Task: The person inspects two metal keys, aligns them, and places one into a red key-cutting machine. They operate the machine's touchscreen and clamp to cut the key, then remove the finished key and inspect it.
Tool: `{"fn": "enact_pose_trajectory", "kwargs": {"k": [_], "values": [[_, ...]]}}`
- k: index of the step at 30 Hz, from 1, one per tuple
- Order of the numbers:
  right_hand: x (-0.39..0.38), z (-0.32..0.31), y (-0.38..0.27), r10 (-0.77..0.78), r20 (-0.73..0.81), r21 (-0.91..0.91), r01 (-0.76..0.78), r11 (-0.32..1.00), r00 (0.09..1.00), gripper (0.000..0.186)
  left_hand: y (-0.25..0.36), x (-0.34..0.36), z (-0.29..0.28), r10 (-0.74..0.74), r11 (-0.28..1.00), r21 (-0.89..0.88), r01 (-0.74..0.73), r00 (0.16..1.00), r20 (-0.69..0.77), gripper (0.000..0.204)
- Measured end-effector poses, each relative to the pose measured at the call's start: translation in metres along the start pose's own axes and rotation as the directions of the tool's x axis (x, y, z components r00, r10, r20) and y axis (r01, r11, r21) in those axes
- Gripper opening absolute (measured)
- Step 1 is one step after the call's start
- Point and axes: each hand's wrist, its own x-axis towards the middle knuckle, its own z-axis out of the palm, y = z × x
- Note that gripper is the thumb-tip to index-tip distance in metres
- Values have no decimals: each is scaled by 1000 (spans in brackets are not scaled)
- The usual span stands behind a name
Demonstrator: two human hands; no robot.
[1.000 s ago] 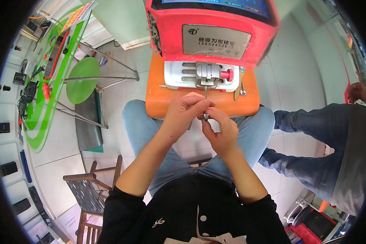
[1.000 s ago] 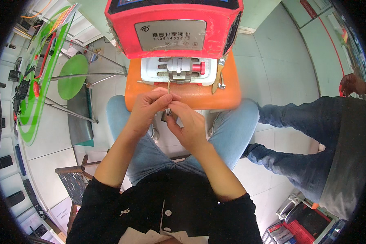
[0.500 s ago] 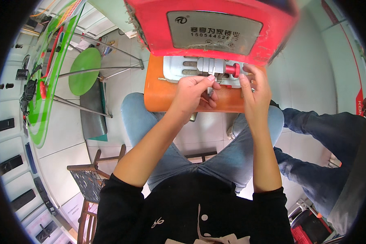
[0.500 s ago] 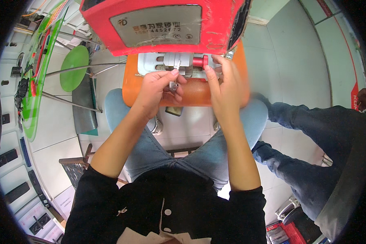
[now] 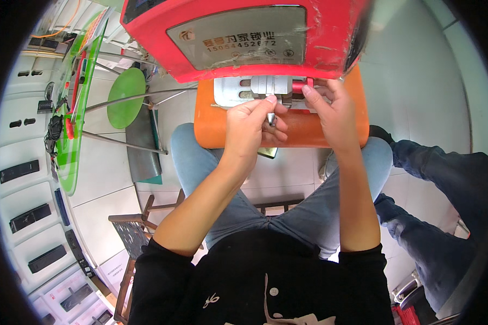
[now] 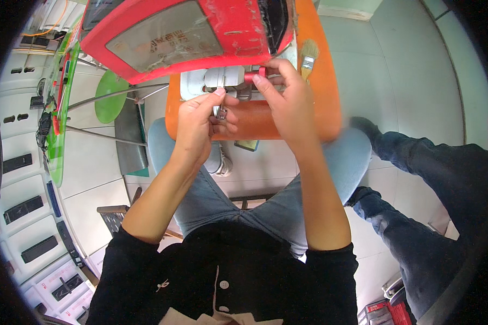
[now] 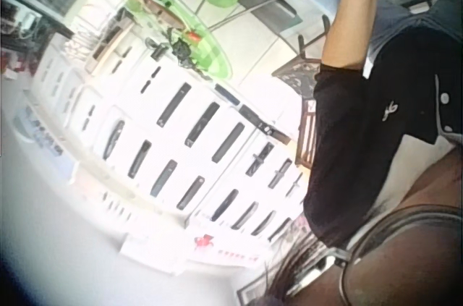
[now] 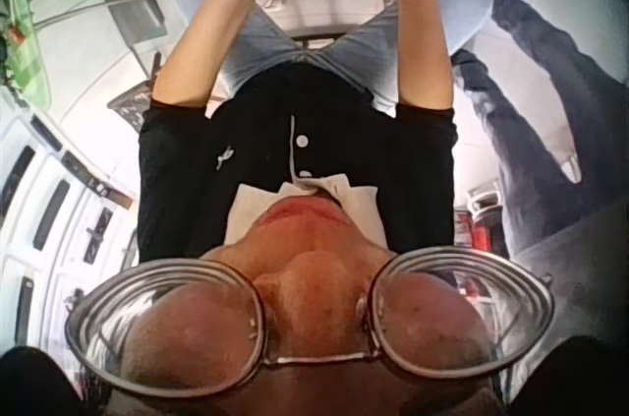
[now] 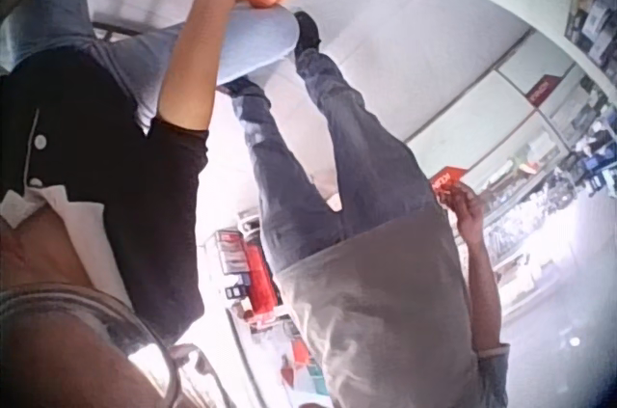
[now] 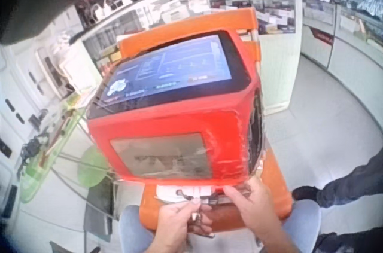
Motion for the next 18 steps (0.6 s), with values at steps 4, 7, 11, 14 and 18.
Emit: {"fn": "enact_pose_trajectory", "kwargs": {"k": [4,7,11,14,18], "values": [[-2,-5,3,-20,64,118,12,993,998,24,0,0,1,13,1000,-10,-13,1000,-10,30],[-3,-4,7,-138,54,81,134,988,989,23,1,4,1,10,1000,4,-10,1000,-22,31],[-4,-3,9,-127,33,106,123,987,991,28,2,7,1,40,999,21,-40,999,-25,31],[-4,-6,9,-50,47,159,42,986,998,32,2,7,2,36,999,15,-36,999,-32,31],[-2,-10,11,-70,90,123,59,991,993,35,4,10,2,28,1000,0,-28,999,-34,32]]}}
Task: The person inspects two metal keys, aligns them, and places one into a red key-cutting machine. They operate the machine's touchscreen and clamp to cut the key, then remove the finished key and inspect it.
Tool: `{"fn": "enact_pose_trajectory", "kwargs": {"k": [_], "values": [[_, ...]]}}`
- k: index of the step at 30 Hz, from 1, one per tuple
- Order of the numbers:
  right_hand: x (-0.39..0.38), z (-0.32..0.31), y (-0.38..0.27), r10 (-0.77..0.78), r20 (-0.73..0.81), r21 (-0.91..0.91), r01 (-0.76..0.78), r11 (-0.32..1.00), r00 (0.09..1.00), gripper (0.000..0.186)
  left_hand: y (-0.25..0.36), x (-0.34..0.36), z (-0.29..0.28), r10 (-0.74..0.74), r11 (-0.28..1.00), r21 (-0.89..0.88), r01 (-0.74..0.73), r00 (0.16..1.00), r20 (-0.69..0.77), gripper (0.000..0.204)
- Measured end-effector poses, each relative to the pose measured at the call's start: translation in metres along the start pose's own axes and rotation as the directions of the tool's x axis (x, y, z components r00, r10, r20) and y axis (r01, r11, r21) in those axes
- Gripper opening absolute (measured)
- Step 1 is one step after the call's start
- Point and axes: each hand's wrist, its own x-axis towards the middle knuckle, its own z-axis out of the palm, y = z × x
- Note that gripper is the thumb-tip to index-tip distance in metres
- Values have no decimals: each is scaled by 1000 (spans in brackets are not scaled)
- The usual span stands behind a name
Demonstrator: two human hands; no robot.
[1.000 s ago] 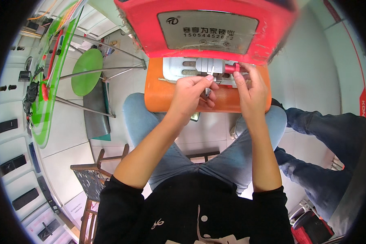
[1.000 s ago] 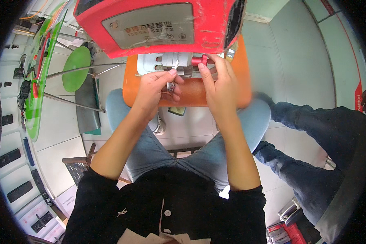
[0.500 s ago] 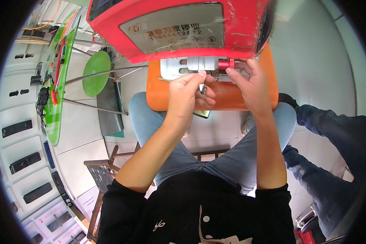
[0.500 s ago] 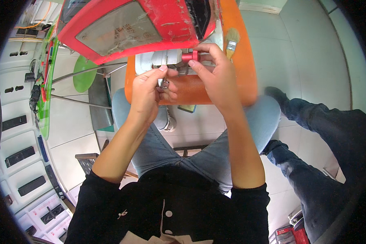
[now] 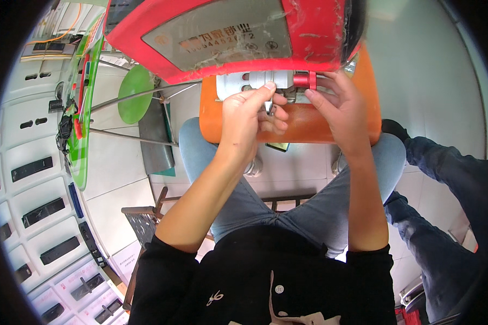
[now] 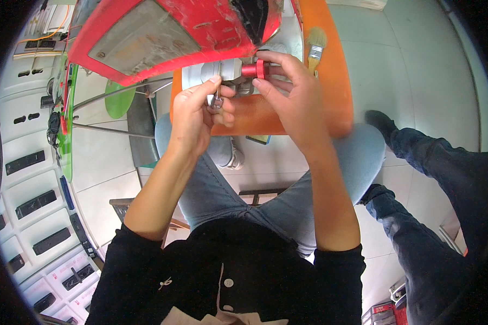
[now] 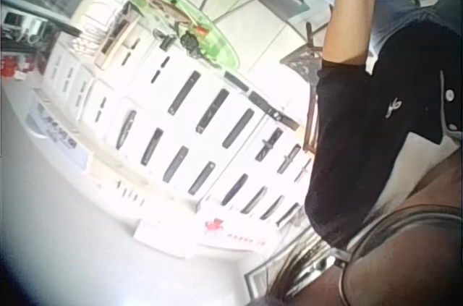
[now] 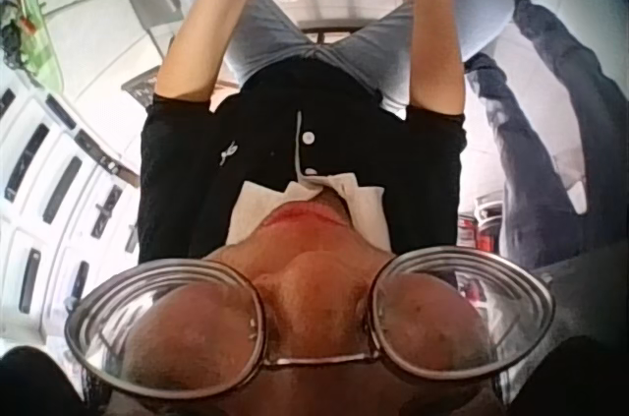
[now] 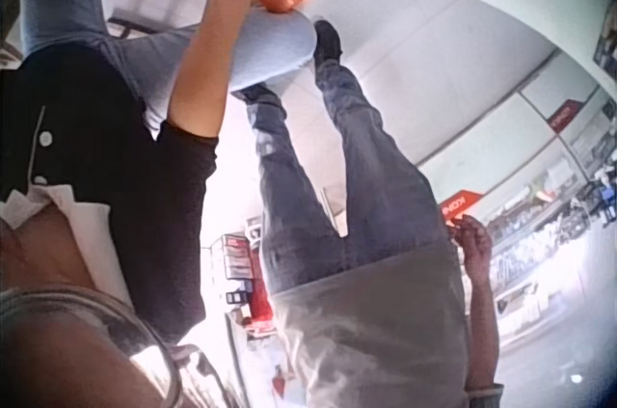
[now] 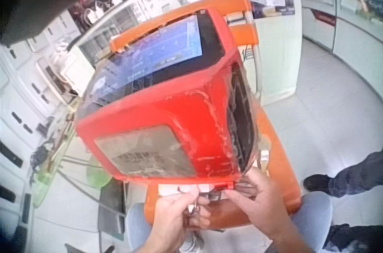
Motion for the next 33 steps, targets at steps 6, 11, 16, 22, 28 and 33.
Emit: {"fn": "enact_pose_trajectory", "kwargs": {"k": [6,11,16,22,28,33], "values": [[-1,-1,2,-7,-15,-5,7,1000,1000,33,0,2,1,2,1000,17,-1,1000,-27,33],[-3,-3,0,-10,35,-57,12,998,999,31,3,2,0,-16,998,52,17,1000,-16,34],[-2,-1,0,-52,-22,-38,51,998,998,30,6,2,1,-40,997,72,41,999,-26,34],[-2,-1,0,-98,-25,-74,95,993,995,30,11,2,-1,-90,992,90,90,996,-14,34],[-1,-3,2,-164,-11,-155,161,975,986,31,20,1,0,-147,978,151,147,989,-15,34],[0,-4,3,-192,-2,-179,189,966,981,31,26,1,0,-199,952,234,195,980,-7,40]]}}
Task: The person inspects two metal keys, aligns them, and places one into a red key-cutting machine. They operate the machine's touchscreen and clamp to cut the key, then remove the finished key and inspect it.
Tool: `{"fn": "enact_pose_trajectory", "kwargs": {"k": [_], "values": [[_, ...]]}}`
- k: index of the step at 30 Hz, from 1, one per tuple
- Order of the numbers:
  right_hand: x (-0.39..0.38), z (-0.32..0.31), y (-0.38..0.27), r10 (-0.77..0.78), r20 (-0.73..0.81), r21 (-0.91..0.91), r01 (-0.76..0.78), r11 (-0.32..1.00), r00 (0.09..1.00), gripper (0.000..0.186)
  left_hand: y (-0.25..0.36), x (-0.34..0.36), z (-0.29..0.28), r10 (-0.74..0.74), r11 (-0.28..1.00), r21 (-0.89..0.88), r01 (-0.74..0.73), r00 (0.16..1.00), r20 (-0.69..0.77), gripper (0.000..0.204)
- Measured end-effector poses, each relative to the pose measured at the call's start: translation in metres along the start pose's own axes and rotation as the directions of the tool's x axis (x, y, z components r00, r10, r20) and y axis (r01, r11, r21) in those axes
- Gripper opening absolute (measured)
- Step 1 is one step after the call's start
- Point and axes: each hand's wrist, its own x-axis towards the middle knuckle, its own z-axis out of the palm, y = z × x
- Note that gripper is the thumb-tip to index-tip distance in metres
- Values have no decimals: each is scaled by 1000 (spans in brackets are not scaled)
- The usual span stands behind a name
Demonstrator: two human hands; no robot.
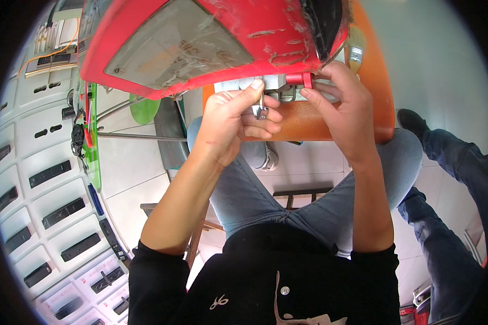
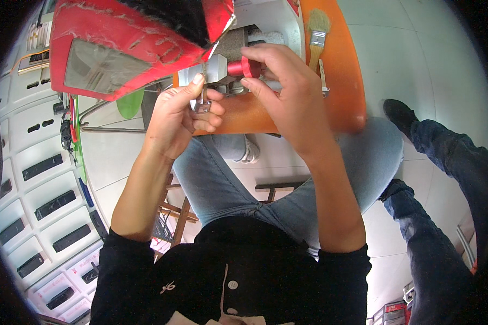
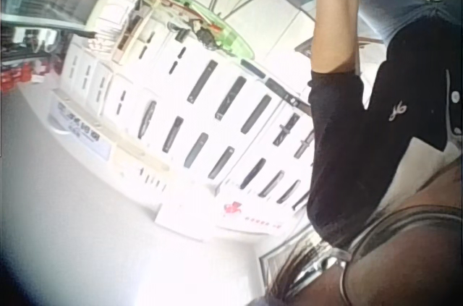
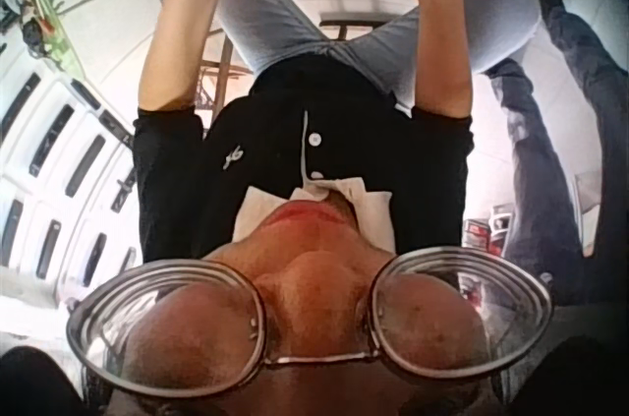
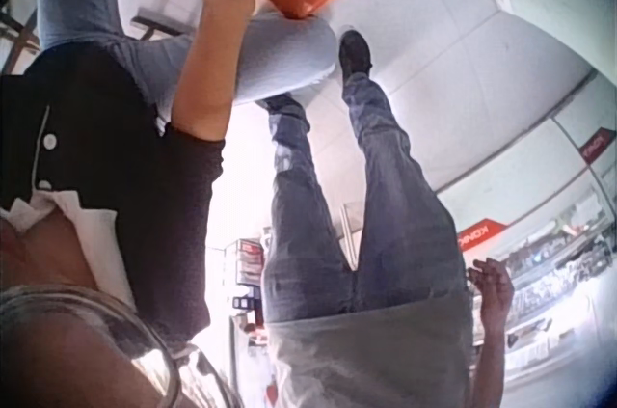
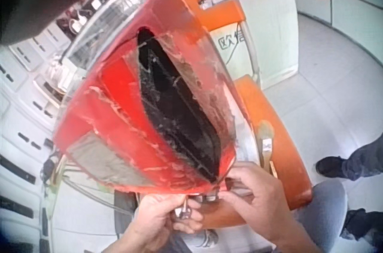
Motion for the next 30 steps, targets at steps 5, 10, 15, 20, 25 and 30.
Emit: {"fn": "enact_pose_trajectory", "kwargs": {"k": [5,10,15,20,25,30], "values": [[0,-1,-1,7,-4,6,-7,1000,1000,30,4,1,-1,-40,999,22,40,999,11,39],[0,0,-1,-1,-5,-2,1,1000,1000,30,4,1,-1,-44,999,22,43,999,5,40],[0,1,0,16,-9,26,-16,1000,1000,32,5,0,-2,-53,998,-17,53,998,20,36],[-1,0,2,5,-5,11,-4,1000,1000,32,5,0,-2,-42,999,-15,42,999,32,36],[0,1,1,11,-18,38,-10,999,1000,32,4,0,-2,-39,999,-28,40,998,39,35],[-1,1,0,32,-16,44,-31,999,999,32,4,0,-3,-37,999,-38,39,998,43,35]]}}
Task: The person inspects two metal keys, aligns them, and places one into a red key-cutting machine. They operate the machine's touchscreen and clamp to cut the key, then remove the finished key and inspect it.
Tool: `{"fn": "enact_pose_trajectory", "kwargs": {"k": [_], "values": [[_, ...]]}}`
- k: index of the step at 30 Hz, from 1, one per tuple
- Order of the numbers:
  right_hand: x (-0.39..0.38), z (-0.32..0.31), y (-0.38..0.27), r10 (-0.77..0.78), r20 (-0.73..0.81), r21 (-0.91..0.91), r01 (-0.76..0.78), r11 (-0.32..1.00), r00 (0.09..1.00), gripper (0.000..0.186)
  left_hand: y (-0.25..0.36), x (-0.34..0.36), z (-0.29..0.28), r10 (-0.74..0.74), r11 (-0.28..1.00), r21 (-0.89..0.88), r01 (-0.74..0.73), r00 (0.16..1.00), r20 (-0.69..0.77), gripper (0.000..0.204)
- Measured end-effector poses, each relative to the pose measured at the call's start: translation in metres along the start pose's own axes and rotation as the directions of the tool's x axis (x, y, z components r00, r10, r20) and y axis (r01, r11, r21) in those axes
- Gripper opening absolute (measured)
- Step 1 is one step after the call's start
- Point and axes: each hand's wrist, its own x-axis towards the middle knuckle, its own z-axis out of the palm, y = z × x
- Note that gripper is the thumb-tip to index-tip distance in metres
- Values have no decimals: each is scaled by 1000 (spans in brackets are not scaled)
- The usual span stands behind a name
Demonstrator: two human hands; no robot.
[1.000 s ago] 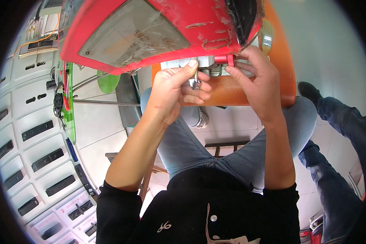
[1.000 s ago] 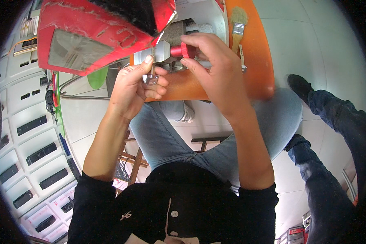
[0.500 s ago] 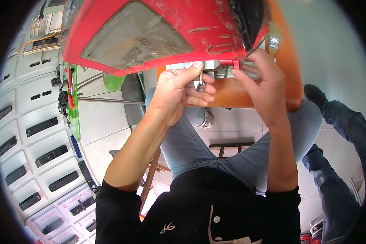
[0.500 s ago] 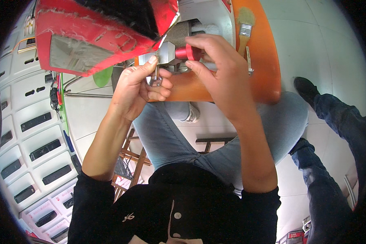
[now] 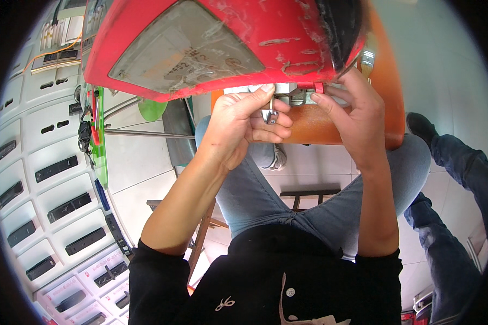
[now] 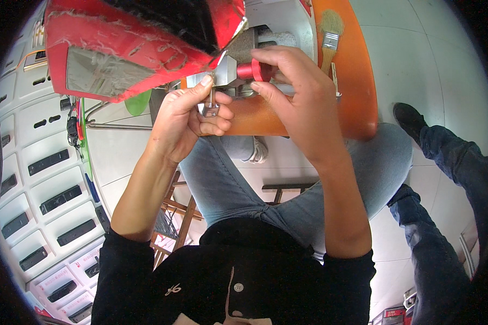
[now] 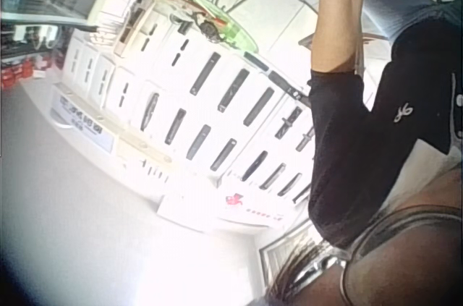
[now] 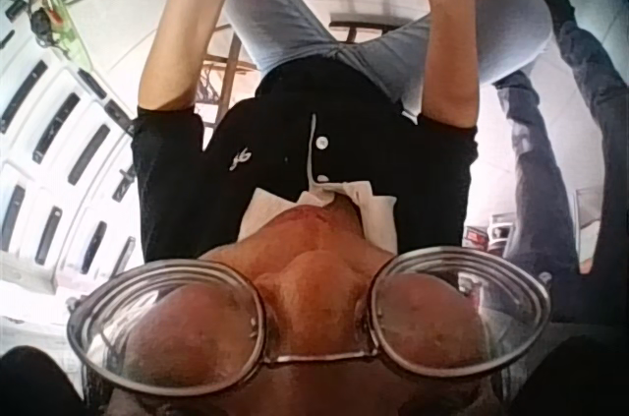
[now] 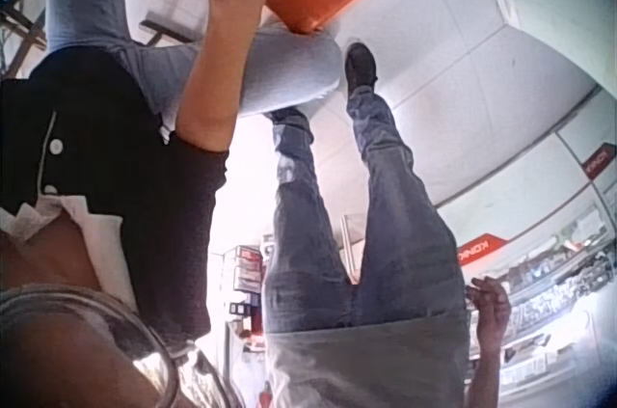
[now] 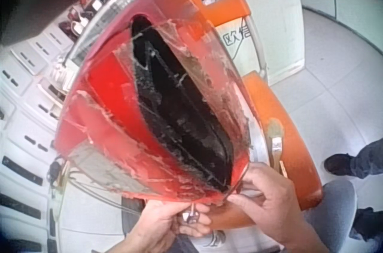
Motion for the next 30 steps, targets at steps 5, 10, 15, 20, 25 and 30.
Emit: {"fn": "enact_pose_trajectory", "kwargs": {"k": [5,10,15,20,25,30], "values": [[0,-1,1,-32,4,-36,32,999,999,31,-1,0,0,-4,1000,2,4,1000,-3,35],[7,-4,1,97,32,-12,-97,995,995,22,-2,0,0,-8,1000,28,9,1000,-10,37],[17,-6,-5,349,52,-136,-340,931,936,29,-2,0,0,-14,999,37,15,1000,-11,38],[15,-5,-7,314,58,-236,-293,927,948,31,-1,0,-1,-16,999,30,16,1000,0,38],[10,-3,-4,261,117,8,-264,965,958,31,-3,0,-1,-21,1000,14,21,1000,9,38],[19,-10,-4,435,250,51,-461,886,865,28,-2,-1,-2,-17,1000,3,17,1000,13,38]]}}
